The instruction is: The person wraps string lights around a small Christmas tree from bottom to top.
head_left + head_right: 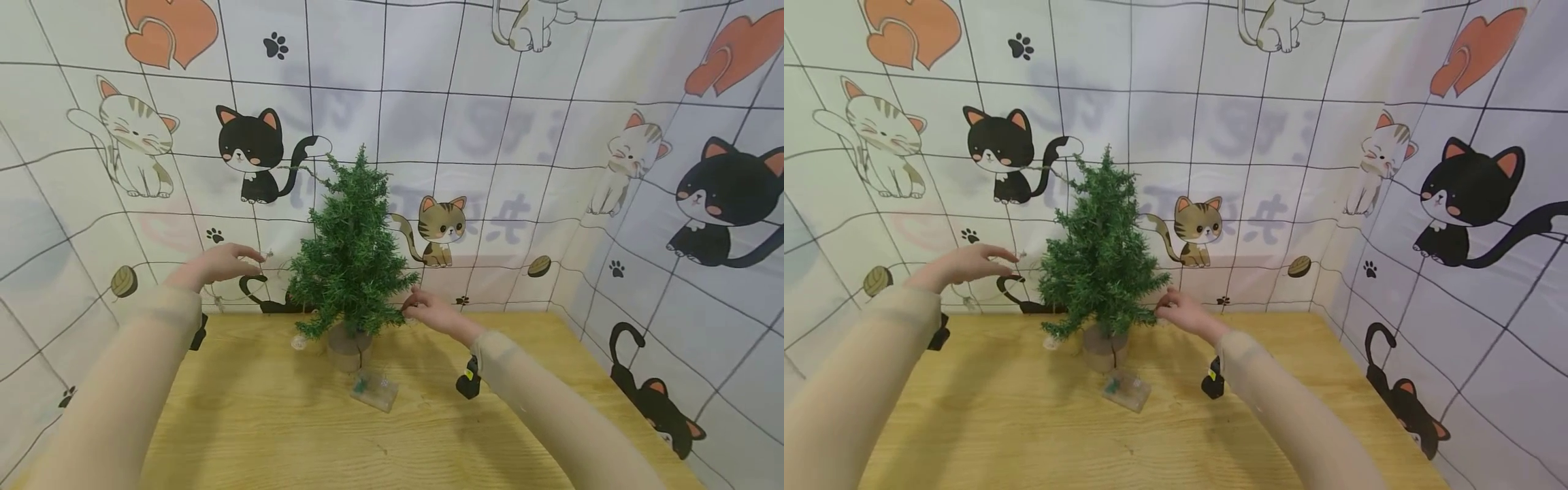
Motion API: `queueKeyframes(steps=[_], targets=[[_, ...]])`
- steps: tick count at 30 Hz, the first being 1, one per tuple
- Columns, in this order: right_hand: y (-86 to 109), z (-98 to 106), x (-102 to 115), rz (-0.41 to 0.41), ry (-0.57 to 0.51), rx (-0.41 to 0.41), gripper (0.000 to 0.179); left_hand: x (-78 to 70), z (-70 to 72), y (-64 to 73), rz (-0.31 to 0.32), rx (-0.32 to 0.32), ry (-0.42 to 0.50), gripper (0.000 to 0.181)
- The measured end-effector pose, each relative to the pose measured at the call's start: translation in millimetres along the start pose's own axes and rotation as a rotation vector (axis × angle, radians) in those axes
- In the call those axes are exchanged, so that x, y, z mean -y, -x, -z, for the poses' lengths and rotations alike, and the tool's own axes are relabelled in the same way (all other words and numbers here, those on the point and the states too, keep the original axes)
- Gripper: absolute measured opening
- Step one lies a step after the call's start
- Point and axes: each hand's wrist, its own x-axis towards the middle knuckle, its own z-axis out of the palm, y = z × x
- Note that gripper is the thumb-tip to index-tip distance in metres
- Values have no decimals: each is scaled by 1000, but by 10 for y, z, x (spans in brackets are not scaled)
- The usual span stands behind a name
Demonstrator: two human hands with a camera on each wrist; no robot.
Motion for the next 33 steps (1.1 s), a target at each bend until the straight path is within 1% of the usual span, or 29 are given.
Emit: queueKeyframes(steps=[3,4,6,9,10,11,13,15,16,17,20,22,23,25,27,28,30,32,33], targets=[[26,8,-9,4,37,-7,25,0,123,51,-44,-81,-38,40],[32,10,-18,7,49,-8,26,-1,165,61,-43,-97,-30,40],[39,16,-50,12,72,-10,26,6,238,72,-35,-119,30,39],[41,20,-108,12,100,-19,26,34,318,99,10,-172,125,39],[42,21,-126,18,109,-24,26,43,341,115,29,-195,137,40],[42,24,-144,23,116,-28,26,60,364,133,44,-218,134,40],[46,25,-163,36,123,-35,26,79,405,182,81,-277,93,40],[52,27,-174,49,125,-38,26,78,442,230,112,-316,88,43],[54,28,-176,53,127,-39,26,73,458,250,120,-321,109,47],[56,28,-177,55,130,-39,26,61,470,269,126,-318,156,53],[59,28,-162,52,140,-38,26,-3,503,300,131,-299,338,66],[55,23,-146,47,142,-35,26,-57,540,313,144,-273,425,68],[53,20,-136,47,141,-32,26,-88,563,321,152,-267,449,68],[44,13,-122,49,136,-30,27,-147,628,339,168,-262,456,64],[41,9,-108,49,135,-29,27,-198,705,360,187,-275,402,59],[41,8,-103,47,130,-26,28,-224,742,380,182,-290,352,55],[44,9,-89,41,129,-19,29,-263,813,416,152,-337,178,47],[51,11,-70,32,125,-8,30,-297,870,454,125,-388,-43,39],[53,12,-62,33,128,-5,31,-312,891,472,100,-408,-160,36]])
